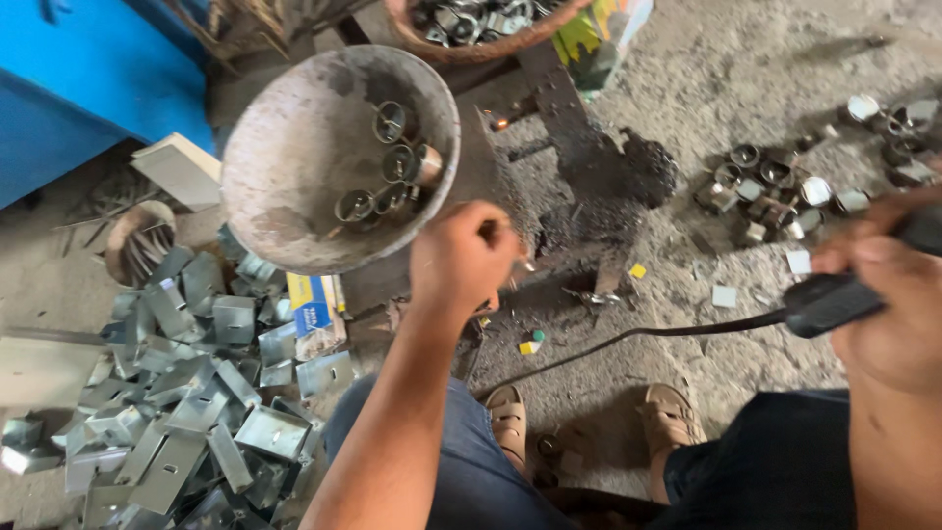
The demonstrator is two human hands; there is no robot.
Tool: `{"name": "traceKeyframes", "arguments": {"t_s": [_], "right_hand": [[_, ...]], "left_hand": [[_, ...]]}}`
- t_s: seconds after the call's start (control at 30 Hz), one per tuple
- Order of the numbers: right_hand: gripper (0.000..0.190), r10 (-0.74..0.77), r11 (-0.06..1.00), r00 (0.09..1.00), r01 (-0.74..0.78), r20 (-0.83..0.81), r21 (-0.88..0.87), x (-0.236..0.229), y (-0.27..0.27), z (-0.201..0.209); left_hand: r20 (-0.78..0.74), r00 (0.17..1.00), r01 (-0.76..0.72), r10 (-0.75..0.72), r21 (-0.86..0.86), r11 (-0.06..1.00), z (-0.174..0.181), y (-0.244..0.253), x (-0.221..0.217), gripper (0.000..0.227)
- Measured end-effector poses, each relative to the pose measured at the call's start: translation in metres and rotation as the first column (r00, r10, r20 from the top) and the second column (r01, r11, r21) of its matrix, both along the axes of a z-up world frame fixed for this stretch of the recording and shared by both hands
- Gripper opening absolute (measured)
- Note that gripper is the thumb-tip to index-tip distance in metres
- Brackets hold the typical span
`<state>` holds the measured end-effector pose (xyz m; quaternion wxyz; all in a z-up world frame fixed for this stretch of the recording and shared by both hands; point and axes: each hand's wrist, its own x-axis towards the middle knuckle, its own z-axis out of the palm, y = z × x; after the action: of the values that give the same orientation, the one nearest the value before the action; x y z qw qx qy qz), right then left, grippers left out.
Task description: The person picks up metal rings from a bowl, places them on a metal stand, and welds them to a flat base using a welding torch.
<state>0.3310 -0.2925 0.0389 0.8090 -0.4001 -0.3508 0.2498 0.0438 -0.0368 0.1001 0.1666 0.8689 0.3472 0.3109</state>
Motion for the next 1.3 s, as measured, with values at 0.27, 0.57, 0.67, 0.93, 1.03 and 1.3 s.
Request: {"name": "traceKeyframes", "arguments": {"t_s": [0.27, 0.57, 0.67, 0.93, 1.03, 1.3], "right_hand": [[0.011, 0.020, 0.979, 1.000, -0.019, -0.006, 0.201, 0.124, -0.021, -0.203], [0.015, 0.008, 0.981, 0.989, -0.037, 0.149, 0.192, 0.153, -0.026, -0.239], [0.022, -0.015, 0.980, 0.998, 0.003, 0.059, 0.201, 0.136, -0.025, -0.225], [0.012, 0.070, 0.973, 0.996, -0.056, -0.056, 0.225, 0.045, 0.001, -0.062], [0.018, 0.002, 0.986, 0.996, 0.013, -0.090, 0.163, 0.016, 0.007, -0.016], [0.041, -0.109, 0.980, 0.984, 0.131, 0.143, -0.152, -0.021, 0.024, 0.065]], "left_hand": [[0.317, 0.903, 0.325, -0.289, -0.068, 0.943, 0.034, -0.019, 0.076, 0.037], [-0.457, 0.770, -0.490, 0.445, 0.023, 0.872, 0.015, 0.083, -0.024, 0.029], [-0.459, 0.797, -0.420, 0.394, 0.048, 0.906, 0.002, 0.097, -0.033, 0.051], [-0.345, 0.892, -0.250, 0.292, 0.161, 0.955, -0.016, 0.112, -0.025, 0.026], [-0.279, 0.897, -0.327, 0.342, 0.100, 0.940, -0.005, 0.103, -0.028, 0.021], [-0.102, 0.950, -0.312, 0.296, -0.383, 0.869, 0.009, 0.030, -0.037, 0.025]]}}
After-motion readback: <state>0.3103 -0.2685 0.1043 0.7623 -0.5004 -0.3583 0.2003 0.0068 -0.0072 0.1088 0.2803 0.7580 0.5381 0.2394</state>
